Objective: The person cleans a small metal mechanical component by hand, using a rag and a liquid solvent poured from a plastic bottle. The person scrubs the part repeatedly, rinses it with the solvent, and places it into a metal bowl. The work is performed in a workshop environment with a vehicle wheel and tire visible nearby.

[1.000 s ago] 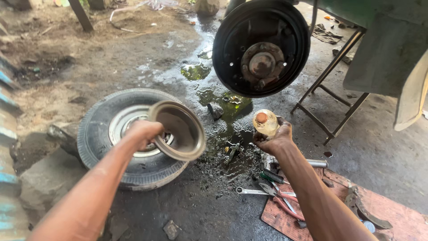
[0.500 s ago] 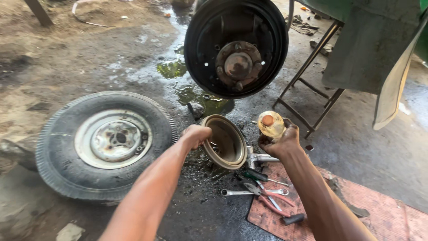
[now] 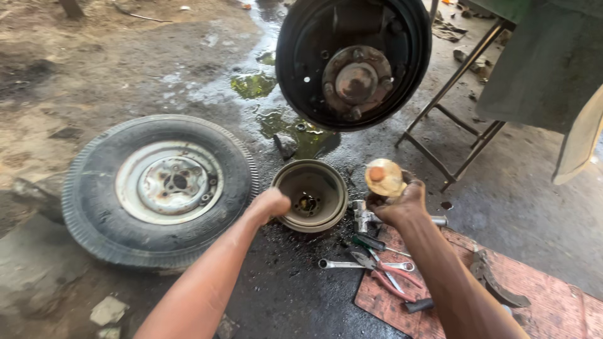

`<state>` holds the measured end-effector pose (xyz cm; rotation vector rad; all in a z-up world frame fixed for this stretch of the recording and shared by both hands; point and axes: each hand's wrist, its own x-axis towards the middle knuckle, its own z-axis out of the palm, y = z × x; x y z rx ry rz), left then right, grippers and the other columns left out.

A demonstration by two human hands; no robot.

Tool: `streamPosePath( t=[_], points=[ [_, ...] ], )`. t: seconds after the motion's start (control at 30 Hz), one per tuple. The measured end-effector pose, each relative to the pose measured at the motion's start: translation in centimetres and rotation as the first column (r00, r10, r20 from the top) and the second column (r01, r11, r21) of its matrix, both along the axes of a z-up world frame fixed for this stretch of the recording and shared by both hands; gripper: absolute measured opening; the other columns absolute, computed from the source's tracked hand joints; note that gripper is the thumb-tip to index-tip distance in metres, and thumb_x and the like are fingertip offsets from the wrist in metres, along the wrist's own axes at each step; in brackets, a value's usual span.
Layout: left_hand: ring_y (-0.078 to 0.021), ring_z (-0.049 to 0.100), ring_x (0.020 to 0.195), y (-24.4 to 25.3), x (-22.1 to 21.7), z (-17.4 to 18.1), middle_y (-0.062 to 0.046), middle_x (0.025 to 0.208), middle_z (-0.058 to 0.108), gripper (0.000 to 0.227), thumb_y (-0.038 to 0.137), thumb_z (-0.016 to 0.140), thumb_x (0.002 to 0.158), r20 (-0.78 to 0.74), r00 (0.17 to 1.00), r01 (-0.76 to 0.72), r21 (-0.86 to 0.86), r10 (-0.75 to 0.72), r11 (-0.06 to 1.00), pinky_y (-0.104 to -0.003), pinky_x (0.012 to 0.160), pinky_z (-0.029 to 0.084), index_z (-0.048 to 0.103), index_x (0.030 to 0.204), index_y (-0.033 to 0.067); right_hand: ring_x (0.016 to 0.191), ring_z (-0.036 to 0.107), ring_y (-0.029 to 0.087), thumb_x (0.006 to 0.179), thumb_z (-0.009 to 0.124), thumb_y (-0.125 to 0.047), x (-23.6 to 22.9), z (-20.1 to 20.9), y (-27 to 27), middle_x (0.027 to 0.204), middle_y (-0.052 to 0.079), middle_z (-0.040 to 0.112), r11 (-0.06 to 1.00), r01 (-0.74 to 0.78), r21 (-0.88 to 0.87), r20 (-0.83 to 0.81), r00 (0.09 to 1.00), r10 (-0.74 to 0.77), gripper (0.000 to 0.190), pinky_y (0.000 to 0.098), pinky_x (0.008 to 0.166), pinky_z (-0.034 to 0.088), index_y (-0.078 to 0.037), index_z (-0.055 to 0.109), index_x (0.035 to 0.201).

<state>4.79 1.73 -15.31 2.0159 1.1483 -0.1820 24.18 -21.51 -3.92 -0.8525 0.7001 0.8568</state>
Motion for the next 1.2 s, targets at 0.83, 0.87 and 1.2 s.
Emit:
streamPosePath(
  t=[0.83,0.87,1.2],
  points=[
    [-0.0163,0.060,0.069,-9.0,3.7,5.4,-0.006,0.084,0.060,0.037,0.009,0.040,0.102,0.229,0.522,0.000,-0.963,0.822,0.269,-0.029,0.064,0.059,0.064,0.129,0.0019,0.122,0.061,0.039,0.062,0.050,0.032,-3.4,3.3,2.5,0.133,0.016,0.054,0.999,-0.012,0.035,0.661,0.751,-0.014,0.068,0.0432,0.080,0.065,0.001,0.056,0.121],
    [-0.0166,0.059,0.069,-9.0,3.8,5.3,-0.006,0.083,0.059,0.038,0.008,0.038,0.101,0.207,0.513,-0.003,-0.970,0.833,0.243,-0.029,0.064,0.059,0.063,0.130,0.0029,0.123,0.060,0.038,0.062,0.052,0.033,-3.2,3.2,2.3,0.133,0.016,0.054,1.000,-0.015,0.018,0.693,0.721,-0.001,0.067,0.0420,0.081,0.067,0.002,0.055,0.121],
    [-0.0136,0.061,0.061,-8.4,3.5,4.6,-0.008,0.081,0.068,0.044,0.008,0.033,0.100,0.263,0.537,0.021,-0.954,0.801,0.300,-0.026,0.056,0.054,0.066,0.128,0.0007,0.118,0.064,0.048,0.062,0.052,0.029,-3.4,2.6,2.3,0.133,0.026,0.056,0.994,-0.097,0.047,0.713,0.701,0.034,0.065,0.0439,0.074,0.065,0.011,0.055,0.125]
  ],
)
